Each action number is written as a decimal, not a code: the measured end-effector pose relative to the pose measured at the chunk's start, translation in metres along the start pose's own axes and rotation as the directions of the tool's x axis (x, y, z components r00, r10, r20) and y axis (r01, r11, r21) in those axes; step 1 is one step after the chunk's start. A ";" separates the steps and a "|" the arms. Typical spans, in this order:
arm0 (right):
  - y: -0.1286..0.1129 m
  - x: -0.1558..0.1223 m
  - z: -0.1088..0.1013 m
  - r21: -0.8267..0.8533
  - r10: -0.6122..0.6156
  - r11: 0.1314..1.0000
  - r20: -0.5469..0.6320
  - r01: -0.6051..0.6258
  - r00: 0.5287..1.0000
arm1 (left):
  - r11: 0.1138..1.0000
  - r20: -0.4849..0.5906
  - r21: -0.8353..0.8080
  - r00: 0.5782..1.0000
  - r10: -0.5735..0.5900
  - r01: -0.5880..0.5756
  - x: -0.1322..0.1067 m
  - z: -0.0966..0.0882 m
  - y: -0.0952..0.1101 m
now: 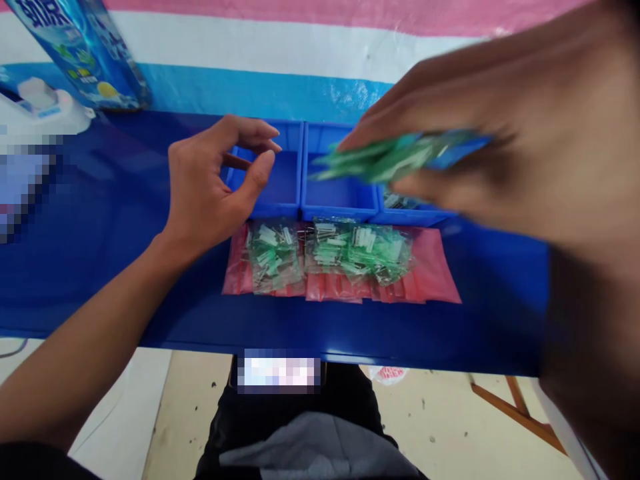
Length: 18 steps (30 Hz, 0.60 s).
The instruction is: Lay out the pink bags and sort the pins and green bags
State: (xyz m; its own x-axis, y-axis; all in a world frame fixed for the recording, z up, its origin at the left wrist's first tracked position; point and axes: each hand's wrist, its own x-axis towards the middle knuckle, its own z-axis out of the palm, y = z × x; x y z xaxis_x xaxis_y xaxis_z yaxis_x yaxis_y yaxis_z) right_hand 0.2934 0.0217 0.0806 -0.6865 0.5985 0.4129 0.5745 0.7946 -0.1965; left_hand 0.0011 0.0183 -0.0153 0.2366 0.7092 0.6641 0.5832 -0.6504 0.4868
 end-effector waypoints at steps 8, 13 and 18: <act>-0.051 -0.008 0.085 -0.287 -0.569 0.784 0.022 0.550 0.822 | 0.996 0.018 0.076 0.999 0.036 -0.037 -0.001 0.003 -0.005; -0.050 -0.028 0.081 -0.316 -0.509 0.797 0.110 0.515 0.854 | 0.993 0.023 0.082 0.997 0.079 -0.080 -0.002 0.005 -0.004; -0.039 -0.051 0.064 -0.189 -0.422 0.872 0.178 0.452 0.889 | 0.988 0.045 0.095 0.992 0.114 -0.118 -0.002 0.005 -0.007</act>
State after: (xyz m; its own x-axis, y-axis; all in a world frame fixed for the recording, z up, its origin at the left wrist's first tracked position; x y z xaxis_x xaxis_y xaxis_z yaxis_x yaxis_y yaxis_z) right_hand 0.2773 -0.0331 0.0109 -0.9320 0.2145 0.2921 0.2747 0.9439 0.1832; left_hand 0.0009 0.0230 -0.0227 0.3362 0.6417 0.6893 0.6222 -0.7008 0.3489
